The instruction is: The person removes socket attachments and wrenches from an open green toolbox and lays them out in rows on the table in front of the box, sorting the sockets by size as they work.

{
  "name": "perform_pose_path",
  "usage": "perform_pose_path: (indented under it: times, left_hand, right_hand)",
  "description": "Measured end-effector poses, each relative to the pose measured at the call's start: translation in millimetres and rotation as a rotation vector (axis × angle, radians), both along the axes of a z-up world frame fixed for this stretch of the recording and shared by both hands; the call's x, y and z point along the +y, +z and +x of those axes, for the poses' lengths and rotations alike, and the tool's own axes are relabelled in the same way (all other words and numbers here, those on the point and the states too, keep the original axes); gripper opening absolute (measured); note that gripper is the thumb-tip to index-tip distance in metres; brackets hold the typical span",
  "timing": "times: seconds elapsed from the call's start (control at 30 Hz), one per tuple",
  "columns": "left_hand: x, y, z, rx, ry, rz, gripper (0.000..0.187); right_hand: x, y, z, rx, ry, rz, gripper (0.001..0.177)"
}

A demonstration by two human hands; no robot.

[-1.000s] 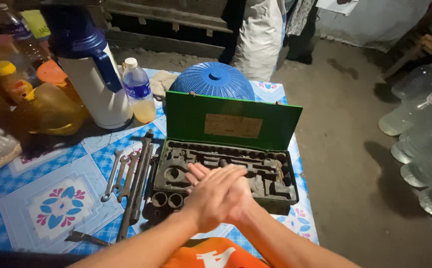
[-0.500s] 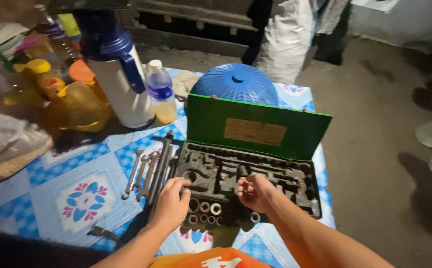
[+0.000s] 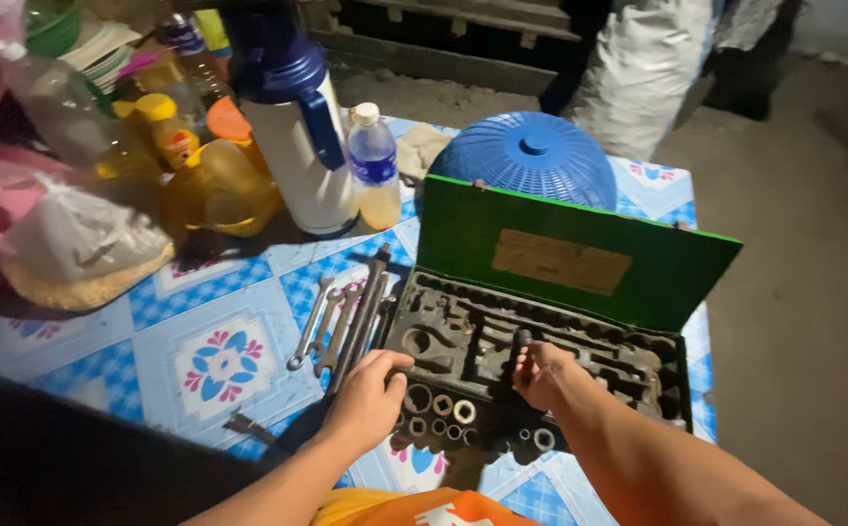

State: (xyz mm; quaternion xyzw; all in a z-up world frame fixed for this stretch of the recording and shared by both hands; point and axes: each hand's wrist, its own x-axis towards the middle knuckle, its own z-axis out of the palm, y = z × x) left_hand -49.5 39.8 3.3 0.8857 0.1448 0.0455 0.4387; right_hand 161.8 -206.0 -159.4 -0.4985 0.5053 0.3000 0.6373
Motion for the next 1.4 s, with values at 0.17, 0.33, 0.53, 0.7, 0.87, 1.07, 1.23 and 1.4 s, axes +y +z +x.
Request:
perform_pose_path:
  times: [0.17, 0.33, 0.53, 0.7, 0.87, 1.07, 1.23, 1.4]
  left_hand:
    - [0, -3, -5, 0.014, -0.016, -0.029, 0.025]
    - [-12, -9, 11, -0.051, -0.011, -0.035, 0.026]
    - [-40, -4, 40, 0.140, -0.025, -0.458, 0.032]
    - [-61, 6, 53, 0.453, -0.135, -0.824, 0.054]
    - [-76, 13, 42, 0.404, -0.202, -0.718, 0.040]
    - [-81, 30, 15, 0.013, -0.352, -0.173, 0.038]
    - [-84, 30, -2, 0.042, -0.499, -0.163, 0.032]
    - [-68, 14, 0, 0.049, -0.336, -0.103, 0.021]
  right_hand:
    - [-5, -4, 13, 0.020, -0.182, 0.108, 0.024]
    - [-15, 47, -29, -0.205, 0.029, 0.277, 0.018]
    - [-23, 144, -96, -0.650, 0.394, 0.316, 0.014]
    - [-22, 188, -122, -0.927, 0.802, 0.202, 0.018]
    - [-17, 204, -144, -0.879, 0.806, 0.127, 0.026]
    - [-28, 197, -173, -0.574, 0.612, 0.296, 0.040]
    - [-53, 155, -186, -0.533, 0.602, 0.252, 0.039]
    - [-82, 114, -193, -0.480, 0.482, -0.115, 0.031]
